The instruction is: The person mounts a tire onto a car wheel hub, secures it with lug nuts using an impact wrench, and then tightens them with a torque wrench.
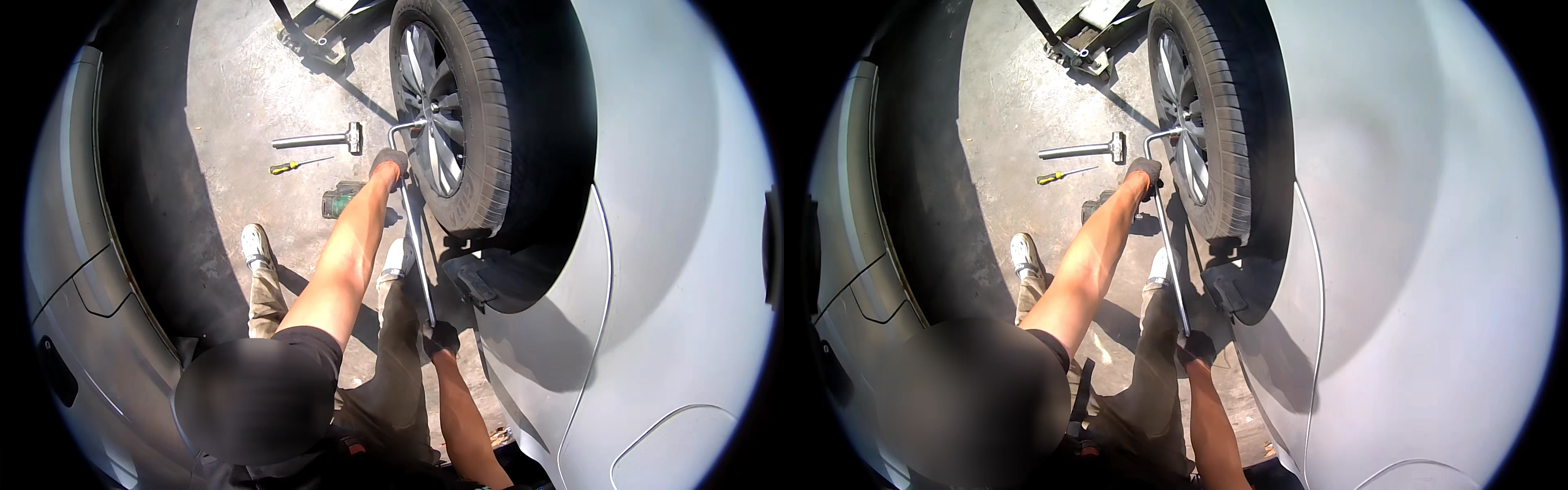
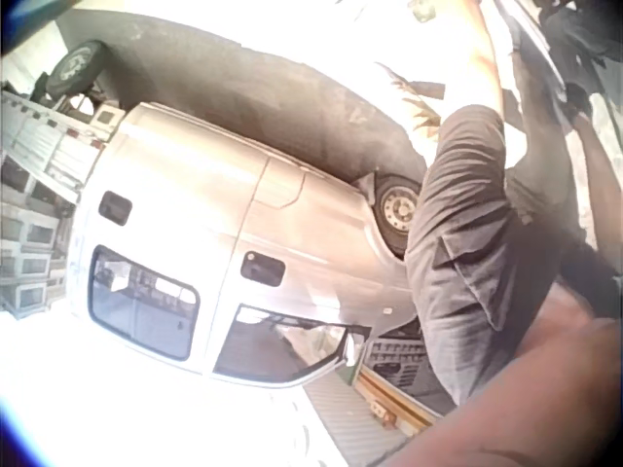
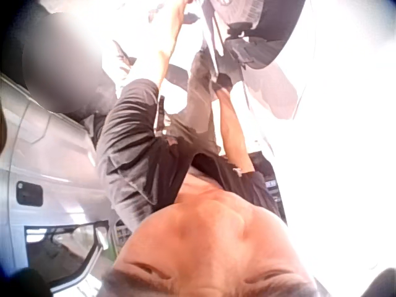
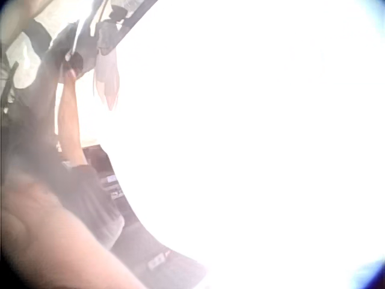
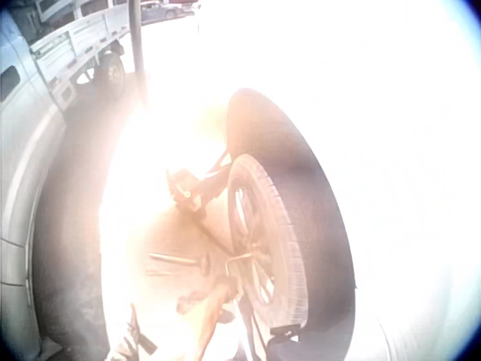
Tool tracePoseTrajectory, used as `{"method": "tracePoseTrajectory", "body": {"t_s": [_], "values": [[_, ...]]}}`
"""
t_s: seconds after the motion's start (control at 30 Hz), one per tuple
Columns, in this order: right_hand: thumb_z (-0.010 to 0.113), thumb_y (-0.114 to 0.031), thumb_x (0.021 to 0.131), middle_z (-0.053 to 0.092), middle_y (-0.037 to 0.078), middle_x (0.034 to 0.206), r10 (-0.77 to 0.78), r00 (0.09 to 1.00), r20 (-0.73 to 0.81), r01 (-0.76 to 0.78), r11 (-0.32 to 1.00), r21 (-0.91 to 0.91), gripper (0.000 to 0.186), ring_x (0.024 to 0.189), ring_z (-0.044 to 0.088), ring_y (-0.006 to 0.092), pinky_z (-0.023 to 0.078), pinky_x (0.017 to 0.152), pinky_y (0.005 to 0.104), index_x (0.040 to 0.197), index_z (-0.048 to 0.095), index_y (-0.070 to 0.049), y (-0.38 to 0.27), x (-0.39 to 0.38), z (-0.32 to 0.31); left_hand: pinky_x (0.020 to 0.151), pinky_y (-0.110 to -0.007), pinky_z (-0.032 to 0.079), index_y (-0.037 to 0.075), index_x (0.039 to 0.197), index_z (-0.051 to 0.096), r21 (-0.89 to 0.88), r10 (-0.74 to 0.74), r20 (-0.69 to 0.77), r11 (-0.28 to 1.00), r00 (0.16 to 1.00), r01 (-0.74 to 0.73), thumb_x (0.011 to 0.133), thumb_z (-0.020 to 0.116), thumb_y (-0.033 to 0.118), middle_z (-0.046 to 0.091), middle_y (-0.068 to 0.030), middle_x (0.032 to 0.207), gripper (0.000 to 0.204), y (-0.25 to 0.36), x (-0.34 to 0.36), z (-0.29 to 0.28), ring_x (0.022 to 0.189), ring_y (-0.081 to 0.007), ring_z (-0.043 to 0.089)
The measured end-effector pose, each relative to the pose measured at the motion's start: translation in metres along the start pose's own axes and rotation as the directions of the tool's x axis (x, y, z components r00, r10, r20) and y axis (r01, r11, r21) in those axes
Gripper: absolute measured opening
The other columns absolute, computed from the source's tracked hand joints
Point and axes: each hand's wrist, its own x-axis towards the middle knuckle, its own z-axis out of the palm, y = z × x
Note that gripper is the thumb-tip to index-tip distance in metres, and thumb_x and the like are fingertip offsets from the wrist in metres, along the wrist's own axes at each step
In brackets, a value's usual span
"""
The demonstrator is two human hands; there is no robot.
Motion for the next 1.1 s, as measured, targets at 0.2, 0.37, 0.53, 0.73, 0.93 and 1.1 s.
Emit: {"method": "tracePoseTrajectory", "body": {"t_s": [0.2,0.37,0.53,0.73,0.93,1.1], "values": [[0.062,-0.024,0.091,0.05,0.001,0.063,-0.058,0.868,0.493,-0.252,0.804,0.539,0.022,0.048,0.05,0.0113,0.042,0.045,0.0276,0.1,0.056,-0.005,-0.1,-0.09,-0.194,0.036,-0.038,0.036,0.006,0.092,0.06,-0.477,0.026,0.191,0.876,0.981,0.07,0.093,0.06,0.032,0.061,-0.01,0.064,0.025,0.039,-0.028,-0.047,0.038,-0.0191,0.046],[0.055,-0.023,0.091,0.066,0.016,0.08,0.114,0.95,0.29,-0.219,0.907,0.36,0.024,0.072,0.066,0.0329,0.051,0.066,0.0449,0.107,0.058,-0.006,-0.046,-0.067,-0.101,0.039,-0.039,0.039,0.008,0.096,0.064,-0.356,0.117,0.275,0.934,0.954,-0.012,0.089,0.059,0.023,0.06,-0.008,0.067,0.018,0.049,0.002,-0.096,0.046,-0.0194,0.051],[0.056,-0.028,0.092,0.068,0.018,0.089,0.166,0.982,0.093,-0.169,0.985,0.025,0.022,0.087,0.065,0.0401,0.051,0.075,0.0469,0.102,0.061,-0.008,-0.088,-0.07,-0.073,0.038,-0.037,0.039,0.005,0.1,0.068,-0.268,0.165,0.096,0.954,0.982,-0.134,0.084,0.062,0.013,0.061,-0.008,0.066,0.019,0.041,0.026,-0.102,0.046,-0.0186,0.051],[0.059,-0.029,0.093,0.068,0.019,0.091,0.151,0.987,0.045,-0.157,0.973,0.167,0.024,0.089,0.065,0.0404,0.051,0.074,0.0466,0.103,0.061,-0.008,-0.137,-0.079,-0.097,0.033,-0.037,0.035,0.007,0.107,0.07,-0.148,0.198,0.065,0.971,0.978,-0.187,0.088,0.061,0.016,0.061,-0.0083,0.064,0.022,0.066,0.057,-0.123,0.04,-0.0183,0.048],[0.064,-0.022,0.09,0.07,0.014,0.095,0.064,0.993,0.095,-0.089,0.954,0.286,0.029,0.088,0.07,0.025,0.053,0.079,0.0359,0.114,0.062,-0.006,-0.199,-0.122,-0.191,0.033,-0.037,0.033,0.008,0.099,0.067,-0.062,0.157,0.167,0.987,0.973,-0.148,0.09,0.058,0.021,0.058,-0.0079,0.063,0.018,0.068,0.075,-0.135,0.038,-0.0196,0.044],[0.064,-0.014,0.088,0.067,0.008,0.077,0.021,0.995,0.101,-0.064,0.893,0.445,0.025,0.072,0.064,0.0155,0.051,0.064,0.0331,0.109,0.064,-0.002,-0.261,-0.152,-0.272,0.032,-0.034,0.032,0.01,0.098,0.065,-0.329,-0.027,0.353,0.932,0.935,0.151,0.091,0.055,0.02,0.06,-0.0087,0.064,0.016,0.095,0.033,-0.145,0.036,-0.0165,0.042]]}}
